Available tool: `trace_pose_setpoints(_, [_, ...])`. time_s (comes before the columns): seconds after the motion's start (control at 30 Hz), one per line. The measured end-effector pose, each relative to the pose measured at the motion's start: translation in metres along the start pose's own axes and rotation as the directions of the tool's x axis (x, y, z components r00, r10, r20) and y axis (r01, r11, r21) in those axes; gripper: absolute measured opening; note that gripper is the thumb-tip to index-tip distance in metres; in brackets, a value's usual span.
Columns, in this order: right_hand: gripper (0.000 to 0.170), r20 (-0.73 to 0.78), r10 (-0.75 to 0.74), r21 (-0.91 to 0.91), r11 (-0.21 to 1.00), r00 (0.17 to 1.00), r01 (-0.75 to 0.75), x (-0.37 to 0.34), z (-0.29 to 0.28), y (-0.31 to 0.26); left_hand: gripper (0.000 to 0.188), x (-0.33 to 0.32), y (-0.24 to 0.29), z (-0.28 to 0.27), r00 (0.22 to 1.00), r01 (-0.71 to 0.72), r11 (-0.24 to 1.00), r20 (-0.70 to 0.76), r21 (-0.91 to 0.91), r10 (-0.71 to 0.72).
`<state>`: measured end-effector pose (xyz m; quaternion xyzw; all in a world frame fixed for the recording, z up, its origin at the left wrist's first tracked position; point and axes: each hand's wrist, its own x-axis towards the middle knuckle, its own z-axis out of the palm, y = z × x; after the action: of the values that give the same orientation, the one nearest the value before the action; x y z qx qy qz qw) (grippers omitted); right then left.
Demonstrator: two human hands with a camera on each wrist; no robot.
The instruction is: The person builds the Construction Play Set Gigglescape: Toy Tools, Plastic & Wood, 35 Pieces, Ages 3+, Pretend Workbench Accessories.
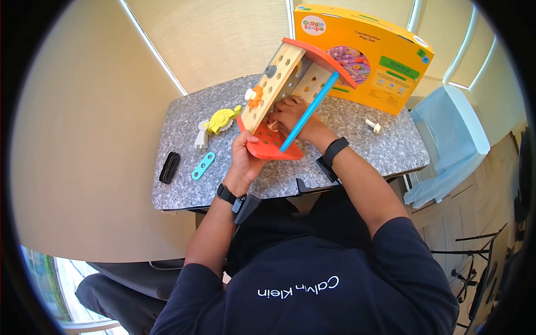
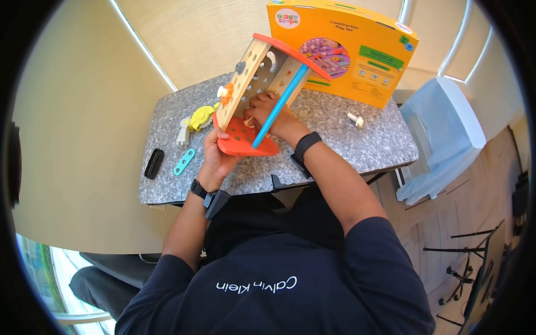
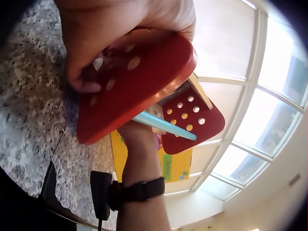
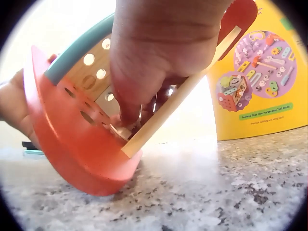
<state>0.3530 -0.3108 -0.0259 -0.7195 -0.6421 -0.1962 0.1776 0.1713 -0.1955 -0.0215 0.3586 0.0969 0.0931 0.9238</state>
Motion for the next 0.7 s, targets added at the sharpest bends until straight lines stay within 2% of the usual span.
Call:
trace_pose_setpoints(0.13, [0.023, 0.052, 0.044, -0.034, 0.999, 0.998, -0.042, 0.001, 0.001, -0.004, 0.065, -0.002, -0.001, 0.0, 0.999, -0.006, 1.0, -0.032, 0.009, 0.006])
trace_pose_setpoints(0.2, [0.023, -0.056, 0.002, -0.093, 0.996, 0.998, -0.007, -0.001, 0.003, -0.011, 0.065, 0.001, -0.001, -0.005, 1.0, -0.005, 1.0, 0.015, 0.009, 0.005])
trace_pose_setpoints(0.3, [0.017, -0.084, -0.01, -0.203, 0.979, 0.996, -0.008, -0.002, 0.003, -0.016, 0.065, 0.001, -0.003, -0.004, 0.999, -0.028, 1.0, 0.033, -0.001, 0.028])
trace_pose_setpoints(0.43, [0.02, -0.09, -0.039, -0.182, 0.983, 0.995, 0.022, -0.004, 0.002, -0.014, 0.064, -0.001, -0.003, -0.003, 1.0, -0.009, 1.0, 0.008, -0.003, 0.009])
trace_pose_setpoints(0.63, [0.025, -0.017, -0.052, -0.187, 0.981, 0.999, 0.048, -0.005, -0.001, -0.013, 0.065, -0.001, -0.004, -0.007, 1.0, -0.019, 1.0, -0.01, 0.005, 0.019])
trace_pose_setpoints(0.7, [0.023, -0.083, -0.096, -0.234, 0.969, 0.992, 0.075, -0.006, 0.0, -0.015, 0.065, -0.002, -0.005, -0.008, 0.999, -0.029, 0.999, -0.026, -0.027, 0.028])
